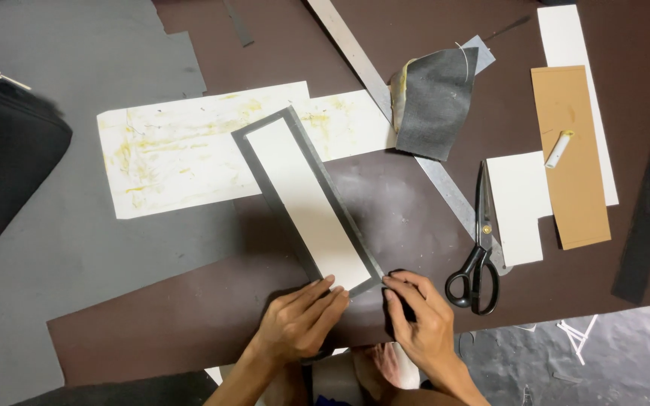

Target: Assembling a leather component by applying glue, folding edges over a template, and trimming with scissors

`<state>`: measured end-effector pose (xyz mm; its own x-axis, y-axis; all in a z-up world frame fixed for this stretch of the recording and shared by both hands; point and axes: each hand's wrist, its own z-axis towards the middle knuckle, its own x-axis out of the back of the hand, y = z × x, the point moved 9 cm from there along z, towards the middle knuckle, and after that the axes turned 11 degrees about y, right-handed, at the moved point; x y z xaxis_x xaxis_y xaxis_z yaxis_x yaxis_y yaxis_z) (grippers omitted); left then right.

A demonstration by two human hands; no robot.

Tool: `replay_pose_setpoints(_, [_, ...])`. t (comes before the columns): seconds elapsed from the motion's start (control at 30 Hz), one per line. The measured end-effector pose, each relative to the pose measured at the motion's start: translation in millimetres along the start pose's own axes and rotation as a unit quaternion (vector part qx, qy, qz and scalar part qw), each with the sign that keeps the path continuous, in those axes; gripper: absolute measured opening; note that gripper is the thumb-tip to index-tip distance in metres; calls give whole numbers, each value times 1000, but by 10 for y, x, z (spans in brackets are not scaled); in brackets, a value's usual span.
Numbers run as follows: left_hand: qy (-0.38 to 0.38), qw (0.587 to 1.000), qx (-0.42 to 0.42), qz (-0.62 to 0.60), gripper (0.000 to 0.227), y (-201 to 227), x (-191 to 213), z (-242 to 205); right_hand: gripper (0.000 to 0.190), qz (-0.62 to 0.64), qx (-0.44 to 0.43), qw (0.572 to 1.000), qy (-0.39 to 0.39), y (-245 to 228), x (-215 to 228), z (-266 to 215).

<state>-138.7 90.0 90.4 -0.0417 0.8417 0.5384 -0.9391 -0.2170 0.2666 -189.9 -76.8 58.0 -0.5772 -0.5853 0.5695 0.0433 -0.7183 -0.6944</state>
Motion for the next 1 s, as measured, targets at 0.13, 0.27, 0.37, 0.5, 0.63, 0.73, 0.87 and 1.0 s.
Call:
replay_pose_setpoints(0.13, [13,1000,-7,8,8,68,19,118,11,33,-131,991,-8,164,-8,-50])
replay_pose_setpoints(0.27, [18,1000,9,12,8,120,-3,134,24,138,-367,919,-22,633,-138,-382])
replay_pose_setpoints(0.37, [19,1000,15,16,8,136,-15,123,30,204,-409,889,-20,756,-220,-531])
replay_pose_setpoints(0.5, [24,999,23,33,9,149,-20,80,24,277,-442,853,15,737,-252,-537])
replay_pose_setpoints(0.63, [25,999,22,41,11,187,-32,31,18,285,-428,857,41,747,-227,-520])
replay_pose_setpoints(0.73, [23,999,22,39,9,200,-49,-16,17,286,-403,868,50,682,-183,-469])
replay_pose_setpoints(0.87, [37,997,13,60,8,228,-36,-13,28,254,-392,882,59,578,-74,-385])
replay_pose_setpoints(1.0, [58,997,5,50,14,265,68,112,45,304,-332,891,67,528,-50,-325])
